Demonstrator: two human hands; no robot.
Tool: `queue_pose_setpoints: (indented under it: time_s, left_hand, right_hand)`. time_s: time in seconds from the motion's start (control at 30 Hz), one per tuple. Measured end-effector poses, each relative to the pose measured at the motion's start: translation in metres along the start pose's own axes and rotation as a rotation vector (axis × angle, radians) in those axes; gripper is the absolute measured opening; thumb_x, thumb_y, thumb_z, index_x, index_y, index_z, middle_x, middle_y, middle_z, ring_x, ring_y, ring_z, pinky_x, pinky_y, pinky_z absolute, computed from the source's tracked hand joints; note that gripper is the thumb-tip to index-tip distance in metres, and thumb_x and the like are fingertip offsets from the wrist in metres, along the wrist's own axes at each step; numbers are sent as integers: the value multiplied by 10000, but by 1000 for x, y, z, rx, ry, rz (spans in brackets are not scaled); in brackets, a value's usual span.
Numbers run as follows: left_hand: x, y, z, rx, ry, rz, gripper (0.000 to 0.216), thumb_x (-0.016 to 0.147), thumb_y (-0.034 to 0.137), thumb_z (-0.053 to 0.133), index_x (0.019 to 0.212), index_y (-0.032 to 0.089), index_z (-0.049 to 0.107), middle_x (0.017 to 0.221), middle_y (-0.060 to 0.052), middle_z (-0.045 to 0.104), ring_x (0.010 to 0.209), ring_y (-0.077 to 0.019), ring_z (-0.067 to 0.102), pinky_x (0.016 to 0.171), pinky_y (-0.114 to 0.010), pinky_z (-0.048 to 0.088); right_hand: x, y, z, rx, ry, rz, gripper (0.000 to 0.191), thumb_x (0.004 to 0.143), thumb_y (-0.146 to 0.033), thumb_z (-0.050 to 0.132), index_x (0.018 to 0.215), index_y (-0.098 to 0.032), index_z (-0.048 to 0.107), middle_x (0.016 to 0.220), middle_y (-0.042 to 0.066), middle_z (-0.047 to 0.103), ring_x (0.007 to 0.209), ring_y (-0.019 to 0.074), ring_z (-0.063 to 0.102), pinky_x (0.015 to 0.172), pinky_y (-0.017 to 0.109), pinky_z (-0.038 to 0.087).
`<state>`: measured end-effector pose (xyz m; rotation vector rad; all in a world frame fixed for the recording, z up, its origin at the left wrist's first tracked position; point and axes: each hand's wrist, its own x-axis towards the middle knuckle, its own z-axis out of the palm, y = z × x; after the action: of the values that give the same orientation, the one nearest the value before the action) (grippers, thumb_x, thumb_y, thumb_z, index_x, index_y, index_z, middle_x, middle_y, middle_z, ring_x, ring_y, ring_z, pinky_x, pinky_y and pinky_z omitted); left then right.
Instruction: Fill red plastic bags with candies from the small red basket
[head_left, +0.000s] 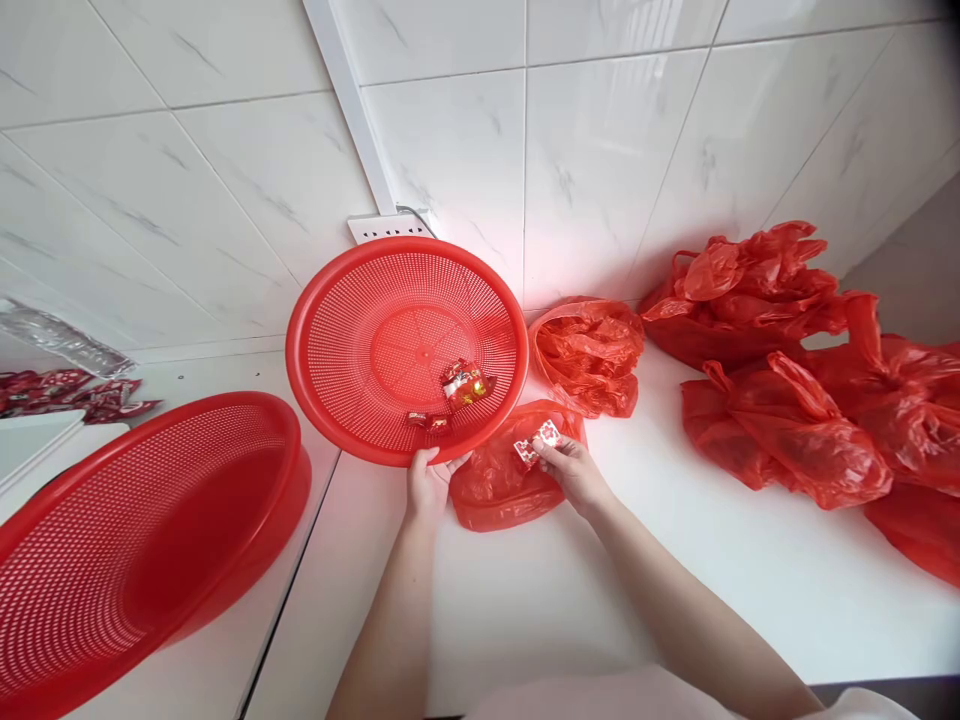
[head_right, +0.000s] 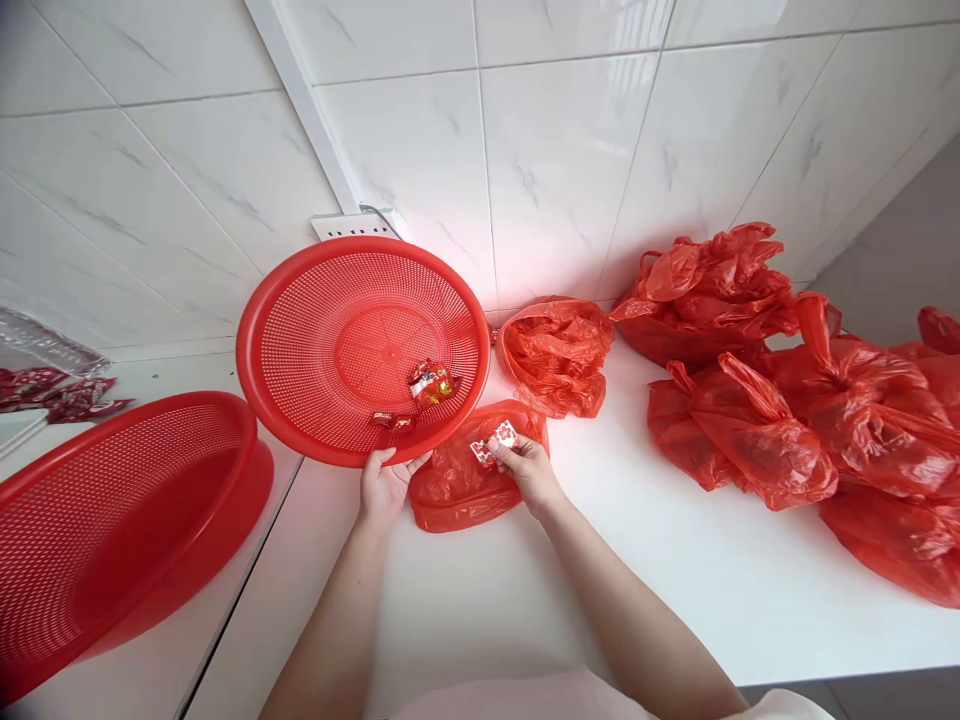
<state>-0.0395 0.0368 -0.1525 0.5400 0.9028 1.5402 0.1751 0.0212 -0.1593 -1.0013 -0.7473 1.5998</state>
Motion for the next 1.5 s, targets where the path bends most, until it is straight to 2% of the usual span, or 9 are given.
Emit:
queue_pose_setpoints:
  time_s: [0.23, 0.43, 0.63, 0.8, 1.13, 1.23, 1.3, 1.4, 1.5]
  left_hand:
    - [3, 4, -3, 2, 26, 7, 182, 684, 227, 597, 823, 138, 672, 881, -80, 718, 878, -231, 667, 797, -410, 555]
    - [2, 5, -3, 3, 30, 8, 209, 674, 228, 598, 846, 140, 679, 899, -84, 726, 877, -236, 667, 778, -405, 554]
    - [1, 6, -1, 14, 28, 10, 206, 665, 227, 608, 840, 144, 679, 869, -74, 724, 854, -231, 669, 758, -390, 554]
    - [0, 6, 1, 25, 29, 7, 189, 665, 228, 610, 814, 135, 680, 873, -82, 722, 849, -229, 668, 757, -384, 556]
    - [-1, 5, 0, 41, 15, -7, 167, 652, 244, 628, 770, 139, 680, 810, -73, 719, 852, -236, 664, 745, -388, 555]
    - [-1, 5, 1, 46, 22, -14, 193, 652, 235, 622, 805, 134, 682, 867, -85, 726, 864, -241, 666, 750, -392, 554]
    - [-1, 5, 1, 49, 15, -13, 225, 654, 229, 621, 849, 136, 683, 927, -92, 726, 896, -248, 664, 755, -395, 555]
    - [-2, 5, 3, 48, 1, -14, 246, 651, 230, 621, 872, 141, 680, 938, -91, 724, 901, -248, 662, 737, -383, 558]
    - [-2, 5, 4, 45, 3, -18, 206, 646, 229, 616, 826, 143, 666, 871, -86, 720, 853, -239, 666, 720, -373, 556]
  right_hand:
    - [-7, -7, 0, -83, -95, -63, 283, 689, -417, 803, 777, -168, 702, 805, 46, 704, 747, 174, 610, 754, 310, 451]
    - [-12, -11, 5, -171, -140, -159, 264, 685, -392, 808, 642, -181, 654, 619, -9, 621, 573, 113, 520, 616, 268, 424]
    - [-4, 0, 5, -46, -33, -99, 276, 640, -386, 835, 805, -189, 735, 773, 22, 685, 687, 139, 580, 670, 277, 484]
    - [0, 4, 1, 10, 42, -38, 306, 616, -415, 843, 759, -170, 727, 736, 16, 675, 685, 135, 583, 715, 287, 499]
    - [-8, 1, 6, -287, -57, -119, 311, 706, -462, 771, 593, -184, 690, 667, 55, 691, 662, 169, 609, 680, 311, 482]
    - [-8, 3, 7, -395, 11, -274, 248, 785, -446, 702, 799, -200, 726, 753, 57, 709, 693, 191, 641, 692, 338, 520]
    - [-9, 3, 7, -552, 12, -421, 259, 834, -395, 654, 1026, -231, 712, 978, 70, 723, 883, 224, 670, 813, 373, 534]
    - [-12, 5, 6, -852, -152, -509, 436, 865, -332, 613, 1294, -261, 588, 1295, 85, 619, 1184, 258, 582, 1004, 431, 466]
    - [-15, 8, 6, -1098, -321, -502, 561, 884, -345, 590, 1417, -227, 465, 1423, 126, 508, 1313, 279, 478, 1126, 519, 321]
